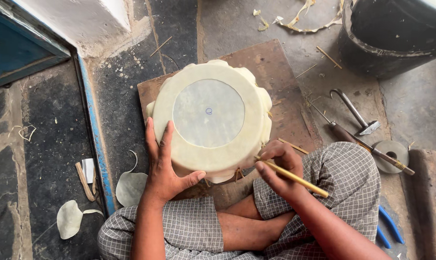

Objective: The person is assembling a small drum by wrapping and tying yellow string around a metal pot with a skin head. They use pliers to tighten the string and a wooden stick to adjust the skin's tension.

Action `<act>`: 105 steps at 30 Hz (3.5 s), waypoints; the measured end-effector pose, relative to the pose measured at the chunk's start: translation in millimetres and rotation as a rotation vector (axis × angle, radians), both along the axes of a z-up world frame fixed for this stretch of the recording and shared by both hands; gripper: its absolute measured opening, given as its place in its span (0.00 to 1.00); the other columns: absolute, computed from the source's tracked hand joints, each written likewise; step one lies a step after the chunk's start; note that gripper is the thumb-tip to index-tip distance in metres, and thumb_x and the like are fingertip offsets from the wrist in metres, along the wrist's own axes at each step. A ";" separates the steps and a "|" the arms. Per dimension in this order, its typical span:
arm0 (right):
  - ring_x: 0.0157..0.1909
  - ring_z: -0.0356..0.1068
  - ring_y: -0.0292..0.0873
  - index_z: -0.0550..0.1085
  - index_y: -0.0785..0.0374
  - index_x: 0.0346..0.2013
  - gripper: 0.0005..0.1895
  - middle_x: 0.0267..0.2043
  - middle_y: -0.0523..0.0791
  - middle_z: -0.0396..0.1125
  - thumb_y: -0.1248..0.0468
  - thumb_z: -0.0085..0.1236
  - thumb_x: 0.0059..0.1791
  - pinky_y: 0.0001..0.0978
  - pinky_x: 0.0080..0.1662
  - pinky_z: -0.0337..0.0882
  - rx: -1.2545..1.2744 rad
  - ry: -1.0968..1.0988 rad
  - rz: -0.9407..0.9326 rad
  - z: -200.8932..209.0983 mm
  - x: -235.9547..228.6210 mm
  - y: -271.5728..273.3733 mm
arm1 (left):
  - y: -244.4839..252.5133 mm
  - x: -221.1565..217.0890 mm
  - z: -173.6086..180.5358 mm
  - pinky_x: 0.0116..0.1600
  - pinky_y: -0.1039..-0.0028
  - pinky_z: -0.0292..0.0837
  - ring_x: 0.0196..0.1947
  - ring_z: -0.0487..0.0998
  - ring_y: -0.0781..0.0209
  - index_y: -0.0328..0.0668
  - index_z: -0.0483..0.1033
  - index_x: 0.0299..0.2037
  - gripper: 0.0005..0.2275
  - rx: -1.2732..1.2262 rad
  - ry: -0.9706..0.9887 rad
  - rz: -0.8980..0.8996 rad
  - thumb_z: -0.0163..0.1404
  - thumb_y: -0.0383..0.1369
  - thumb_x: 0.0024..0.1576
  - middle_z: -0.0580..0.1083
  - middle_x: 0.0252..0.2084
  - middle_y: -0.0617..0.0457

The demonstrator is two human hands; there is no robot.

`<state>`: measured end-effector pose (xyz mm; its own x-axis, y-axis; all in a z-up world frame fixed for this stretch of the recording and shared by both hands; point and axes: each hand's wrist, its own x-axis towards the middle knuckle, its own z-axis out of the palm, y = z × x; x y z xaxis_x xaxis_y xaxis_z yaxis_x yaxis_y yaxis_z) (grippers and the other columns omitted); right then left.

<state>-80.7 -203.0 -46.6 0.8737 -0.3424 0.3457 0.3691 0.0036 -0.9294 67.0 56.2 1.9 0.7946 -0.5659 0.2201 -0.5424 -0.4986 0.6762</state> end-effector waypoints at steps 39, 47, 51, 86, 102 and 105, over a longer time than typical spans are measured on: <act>0.36 0.74 0.36 0.68 0.62 0.36 0.10 0.34 0.47 0.72 0.68 0.64 0.48 0.24 0.37 0.71 -0.326 -0.060 -0.114 -1.5 12.4 6.6 | 1.5 -0.2 -9.4 0.76 0.39 0.52 0.81 0.39 0.28 0.54 0.46 0.78 0.60 0.006 0.046 0.026 0.62 0.66 0.34 0.34 0.80 0.32; 0.36 0.75 0.36 0.70 0.62 0.33 0.09 0.34 0.47 0.72 0.70 0.64 0.46 0.25 0.38 0.73 -0.368 -0.016 -0.091 4.6 12.3 4.1 | 1.8 -0.6 -10.2 0.74 0.38 0.54 0.80 0.39 0.27 0.55 0.45 0.78 0.60 0.012 0.048 0.026 0.61 0.66 0.34 0.34 0.80 0.32; 0.36 0.74 0.36 0.70 0.63 0.33 0.09 0.33 0.47 0.72 0.70 0.64 0.45 0.25 0.38 0.72 -0.381 -0.031 -0.105 3.7 12.3 2.8 | 1.6 -0.1 -8.8 0.75 0.39 0.54 0.80 0.40 0.28 0.53 0.45 0.78 0.60 0.000 0.041 0.014 0.60 0.67 0.36 0.34 0.80 0.31; 0.35 0.65 0.31 0.68 0.63 0.37 0.08 0.37 0.44 0.67 0.69 0.61 0.51 0.23 0.36 0.66 0.047 0.090 -0.049 -12.8 24.0 -28.0 | -0.7 0.4 -0.9 0.75 0.42 0.57 0.81 0.41 0.29 0.53 0.45 0.79 0.57 -0.029 0.031 -0.005 0.60 0.64 0.39 0.32 0.80 0.31; 0.34 0.76 0.40 0.71 0.65 0.35 0.11 0.33 0.48 0.72 0.71 0.66 0.44 0.28 0.36 0.73 -0.468 -0.103 -0.177 12.3 6.6 19.5 | -21.9 -36.3 -3.9 0.73 0.39 0.48 0.77 0.41 0.24 0.50 0.40 0.78 0.59 0.134 -0.127 0.161 0.58 0.67 0.40 0.35 0.77 0.24; 0.34 0.76 0.40 0.71 0.64 0.34 0.11 0.33 0.47 0.72 0.71 0.66 0.43 0.28 0.36 0.73 -0.533 -0.086 -0.219 14.2 7.0 21.0 | -21.4 -36.3 -3.8 0.73 0.39 0.48 0.77 0.43 0.24 0.50 0.41 0.78 0.59 0.148 -0.141 0.168 0.59 0.66 0.40 0.36 0.77 0.24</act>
